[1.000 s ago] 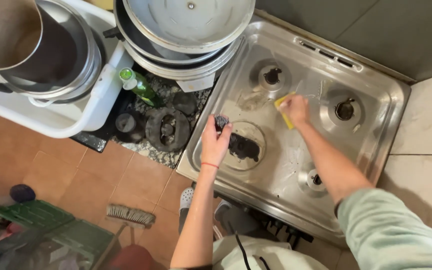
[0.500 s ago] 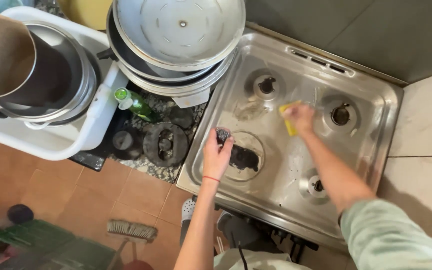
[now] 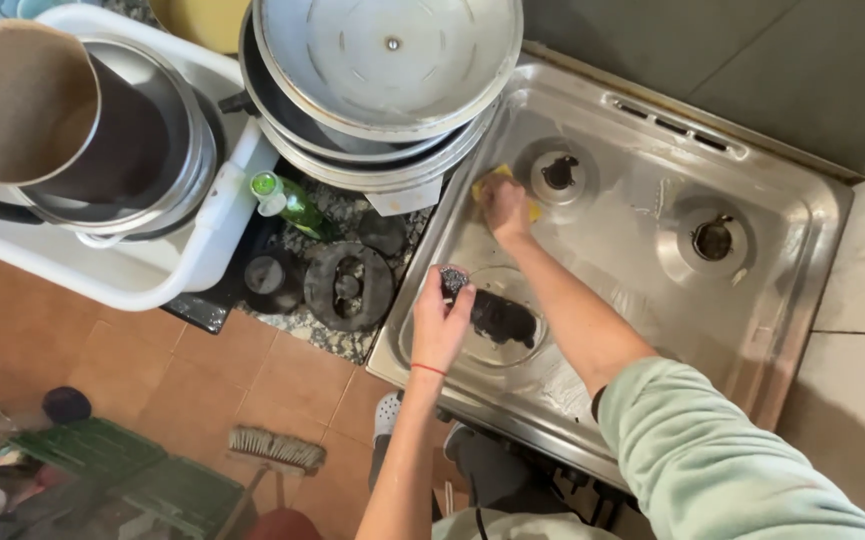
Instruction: Cleaning a gas stove top with a sponge and then washing the sponge in a sink.
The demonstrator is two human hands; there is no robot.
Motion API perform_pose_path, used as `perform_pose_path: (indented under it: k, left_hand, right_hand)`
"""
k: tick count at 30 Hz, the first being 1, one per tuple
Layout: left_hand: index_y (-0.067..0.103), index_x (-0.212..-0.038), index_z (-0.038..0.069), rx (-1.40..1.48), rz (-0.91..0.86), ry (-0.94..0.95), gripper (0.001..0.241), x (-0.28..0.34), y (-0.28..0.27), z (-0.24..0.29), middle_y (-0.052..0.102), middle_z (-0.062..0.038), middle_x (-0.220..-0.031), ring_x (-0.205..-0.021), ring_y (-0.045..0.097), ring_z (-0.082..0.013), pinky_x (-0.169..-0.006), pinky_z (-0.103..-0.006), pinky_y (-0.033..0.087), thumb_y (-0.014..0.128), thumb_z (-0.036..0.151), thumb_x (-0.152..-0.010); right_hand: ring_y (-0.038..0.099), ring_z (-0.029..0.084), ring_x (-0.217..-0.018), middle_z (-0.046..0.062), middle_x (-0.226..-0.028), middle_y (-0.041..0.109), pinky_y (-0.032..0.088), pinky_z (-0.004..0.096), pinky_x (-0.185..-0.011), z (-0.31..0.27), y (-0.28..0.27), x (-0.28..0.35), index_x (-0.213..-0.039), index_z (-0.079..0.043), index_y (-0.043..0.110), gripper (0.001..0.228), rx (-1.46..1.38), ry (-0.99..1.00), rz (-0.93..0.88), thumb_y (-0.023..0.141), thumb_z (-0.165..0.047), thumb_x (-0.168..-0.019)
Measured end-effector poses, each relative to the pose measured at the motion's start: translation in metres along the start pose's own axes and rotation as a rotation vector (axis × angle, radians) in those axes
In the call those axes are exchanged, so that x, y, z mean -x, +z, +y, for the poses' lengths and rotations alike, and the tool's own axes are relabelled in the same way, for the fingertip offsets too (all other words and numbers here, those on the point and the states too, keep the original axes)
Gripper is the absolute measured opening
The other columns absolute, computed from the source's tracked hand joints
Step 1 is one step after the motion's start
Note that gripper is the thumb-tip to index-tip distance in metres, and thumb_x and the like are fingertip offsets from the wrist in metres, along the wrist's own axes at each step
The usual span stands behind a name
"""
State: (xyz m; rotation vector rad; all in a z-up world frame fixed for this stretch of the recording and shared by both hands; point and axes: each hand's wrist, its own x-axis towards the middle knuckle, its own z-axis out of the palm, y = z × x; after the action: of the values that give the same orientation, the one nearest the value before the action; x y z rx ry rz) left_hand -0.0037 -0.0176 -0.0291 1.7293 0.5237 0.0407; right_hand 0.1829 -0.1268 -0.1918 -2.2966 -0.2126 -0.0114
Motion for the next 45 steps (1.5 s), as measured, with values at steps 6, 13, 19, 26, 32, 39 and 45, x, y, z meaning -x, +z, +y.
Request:
perform_pose_path:
  k: [6,13,19,26,32,39,45]
  left_hand:
    - [0.061,-0.109,0.006,0.021,-0.017,0.000,0.019,-0.009,0.005,0.001,0.067,-0.006,-0.084,-0.072,0.066,-0.0114,-0.062,-0.0278,0.054,0.068,0.012,-0.092]
    - [0.061,-0.110,0.006,0.048,-0.001,-0.033,0.019,-0.016,-0.003,0.026,0.068,-0.006,-0.083,-0.065,0.061,-0.0122,-0.061,-0.0282,0.051,0.068,0.012,-0.093]
    - [0.061,-0.110,0.006,0.084,0.045,0.062,0.018,-0.015,-0.011,0.019,0.067,-0.005,-0.086,-0.071,0.062,-0.0105,-0.061,-0.0280,0.051,0.067,0.009,-0.093]
    - [0.060,-0.110,0.006,0.093,0.014,0.044,0.018,-0.016,-0.014,0.017,0.068,-0.005,-0.084,-0.069,0.064,-0.0105,-0.060,-0.0277,0.051,0.067,0.010,-0.093]
    - [0.061,-0.109,0.005,0.056,0.043,0.055,0.019,-0.011,-0.026,0.036,0.066,-0.005,-0.081,-0.065,0.060,-0.0108,-0.059,-0.0285,0.050,0.068,0.012,-0.093]
    - [0.060,-0.109,0.005,0.096,0.050,0.069,0.019,-0.008,-0.012,0.003,0.066,-0.005,-0.086,-0.072,0.063,-0.0114,-0.064,-0.0285,0.053,0.068,0.011,-0.093]
    - [0.060,-0.111,0.005,0.118,0.039,0.068,0.019,-0.009,-0.006,0.023,0.069,-0.006,-0.085,-0.070,0.064,-0.0125,-0.065,-0.0289,0.054,0.067,0.013,-0.094]
  right_hand:
    - [0.072,0.033,-0.081,0.018,-0.093,0.073,0.056,0.043,-0.074,0.030,-0.080,0.085,-0.101,-0.009,0.075,0.023,0.041,-0.025,-0.287,0.076,-0.012,-0.078]
    - [0.076,0.026,-0.086,0.013,-0.096,0.077,0.059,0.038,-0.081,0.120,-0.117,0.096,-0.100,-0.010,0.078,0.017,0.185,0.113,-0.427,0.076,-0.014,-0.083]
    - [0.072,0.024,-0.084,0.011,-0.091,0.079,0.058,0.038,-0.078,0.047,-0.046,0.071,-0.107,-0.010,0.076,0.023,-0.146,0.124,-0.676,0.073,-0.030,-0.095]
    - [0.068,0.037,-0.083,0.026,-0.094,0.070,0.053,0.045,-0.077,0.086,-0.067,0.109,-0.092,0.002,0.072,0.025,-0.203,0.264,-0.527,0.074,-0.023,-0.091]
    - [0.069,0.041,-0.086,0.021,-0.090,0.071,0.054,0.049,-0.077,0.080,-0.084,0.114,-0.090,0.000,0.069,0.019,0.205,-0.066,-0.508,0.077,-0.014,-0.079]
    - [0.066,0.040,-0.087,0.021,-0.090,0.068,0.053,0.047,-0.076,0.014,-0.078,0.099,-0.087,-0.001,0.067,0.011,0.064,-0.232,-0.466,0.071,-0.004,-0.077]
    - [0.066,0.038,-0.084,0.019,-0.085,0.067,0.053,0.047,-0.076,0.070,-0.106,0.130,-0.087,-0.001,0.067,0.014,0.149,-0.136,-0.487,0.071,-0.005,-0.075]
